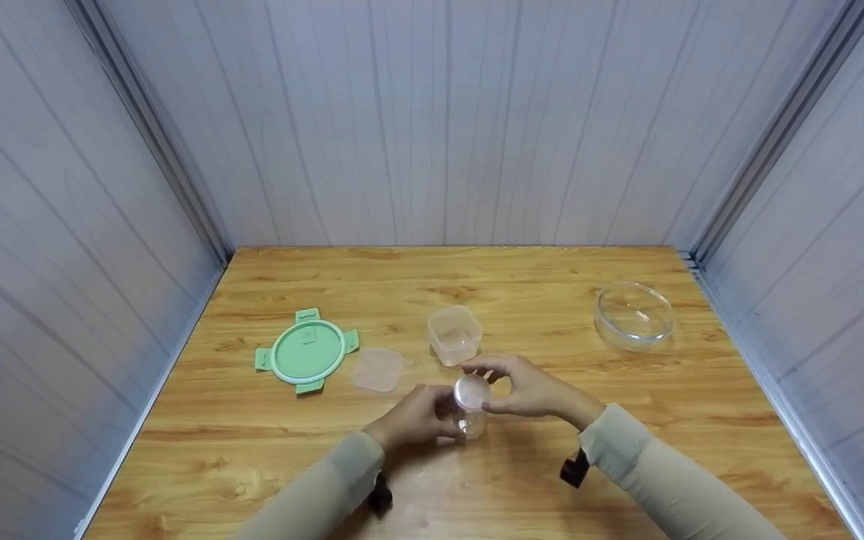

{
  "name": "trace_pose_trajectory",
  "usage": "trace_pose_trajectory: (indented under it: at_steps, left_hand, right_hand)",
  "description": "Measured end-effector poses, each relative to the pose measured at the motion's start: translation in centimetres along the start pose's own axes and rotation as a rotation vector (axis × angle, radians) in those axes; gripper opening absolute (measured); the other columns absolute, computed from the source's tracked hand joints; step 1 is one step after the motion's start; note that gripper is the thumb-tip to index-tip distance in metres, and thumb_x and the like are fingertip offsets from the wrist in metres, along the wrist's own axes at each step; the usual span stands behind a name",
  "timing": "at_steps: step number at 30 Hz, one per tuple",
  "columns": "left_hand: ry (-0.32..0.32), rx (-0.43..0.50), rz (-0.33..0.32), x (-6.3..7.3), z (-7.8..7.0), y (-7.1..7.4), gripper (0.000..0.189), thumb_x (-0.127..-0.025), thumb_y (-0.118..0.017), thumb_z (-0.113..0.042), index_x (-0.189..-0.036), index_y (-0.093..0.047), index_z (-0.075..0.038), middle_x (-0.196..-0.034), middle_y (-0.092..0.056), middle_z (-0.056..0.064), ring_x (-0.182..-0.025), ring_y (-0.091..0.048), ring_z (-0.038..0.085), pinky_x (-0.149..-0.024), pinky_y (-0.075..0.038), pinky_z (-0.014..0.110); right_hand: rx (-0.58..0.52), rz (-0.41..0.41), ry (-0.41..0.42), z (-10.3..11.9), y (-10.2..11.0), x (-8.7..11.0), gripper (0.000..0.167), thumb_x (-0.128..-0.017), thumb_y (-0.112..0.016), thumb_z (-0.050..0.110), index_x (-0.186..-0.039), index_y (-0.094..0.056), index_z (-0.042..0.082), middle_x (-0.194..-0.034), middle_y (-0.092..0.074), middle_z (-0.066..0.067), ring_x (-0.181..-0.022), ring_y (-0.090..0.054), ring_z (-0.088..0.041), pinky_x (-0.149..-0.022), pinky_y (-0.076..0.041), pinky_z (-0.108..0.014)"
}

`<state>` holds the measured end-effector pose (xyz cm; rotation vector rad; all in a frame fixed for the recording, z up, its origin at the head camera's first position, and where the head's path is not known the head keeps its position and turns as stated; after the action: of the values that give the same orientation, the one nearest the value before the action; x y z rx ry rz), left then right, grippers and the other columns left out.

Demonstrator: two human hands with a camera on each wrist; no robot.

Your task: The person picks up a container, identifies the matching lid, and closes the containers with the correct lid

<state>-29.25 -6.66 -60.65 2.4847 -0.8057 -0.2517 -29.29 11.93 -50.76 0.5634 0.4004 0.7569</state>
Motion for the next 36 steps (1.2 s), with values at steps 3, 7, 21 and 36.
trace_pose_trajectory:
  at_steps: [3,7,21,36]
  left_hand:
    - [-0.007,-0.005,0.001,0.1,0.0,-0.2,0.037,-0.086,-0.092,-0.013,-0.119,-0.076,-0.008,-0.109,-0.082,0.009,-0.096,-0.073,0.014,-0.091,-0.06,0.028]
    - [-0.023,-0.021,-0.007,0.2,-0.1,-0.3,0.038,-0.086,-0.092,-0.012,-0.119,-0.075,-0.006,-0.107,-0.082,0.011,-0.091,-0.069,0.011,-0.086,-0.058,0.026]
    - [-0.005,-0.017,0.002,0.0,-0.1,-0.2,0.042,-0.085,-0.093,-0.012,-0.124,-0.076,-0.008,-0.107,-0.082,0.004,-0.092,-0.073,0.01,-0.087,-0.06,0.025]
    - [-0.041,-0.013,-0.01,0.0,-0.1,0.0,0.033,-0.086,-0.092,-0.012,-0.115,-0.076,-0.009,-0.105,-0.081,0.004,-0.096,-0.074,0.012,-0.092,-0.061,0.028]
  right_hand:
    - [-0.01,0.024,0.026,-0.2,0.1,-0.2,0.057,-0.09,-0.079,0.0,-0.145,-0.064,-0.004,-0.135,-0.073,-0.022,-0.115,-0.069,-0.033,-0.101,-0.061,-0.042]
    - [-0.006,0.038,0.026,-0.3,0.0,-0.3,0.054,-0.091,-0.079,0.002,-0.143,-0.066,-0.004,-0.138,-0.071,-0.022,-0.116,-0.07,-0.029,-0.101,-0.061,-0.038]
    - [0.031,-0.06,-0.056,-0.6,-0.4,-0.3,0.049,-0.086,-0.089,0.011,-0.129,-0.073,-0.006,-0.12,-0.075,-0.017,-0.103,-0.069,-0.022,-0.093,-0.062,-0.041]
    - [0.015,-0.308,-0.18,-0.9,-2.0,0.6,0.041,-0.082,-0.096,0.026,-0.103,-0.067,0.006,-0.095,-0.069,-0.003,-0.086,-0.064,-0.025,-0.074,-0.05,-0.022]
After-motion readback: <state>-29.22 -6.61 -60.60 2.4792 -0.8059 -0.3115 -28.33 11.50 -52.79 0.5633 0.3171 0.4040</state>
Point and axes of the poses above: each hand's wrist, its own x-axis away from the middle knuckle, its own y-axis out of the back of the hand, z = x × y, the point moved 5 cm from there along -x, towards the middle knuckle
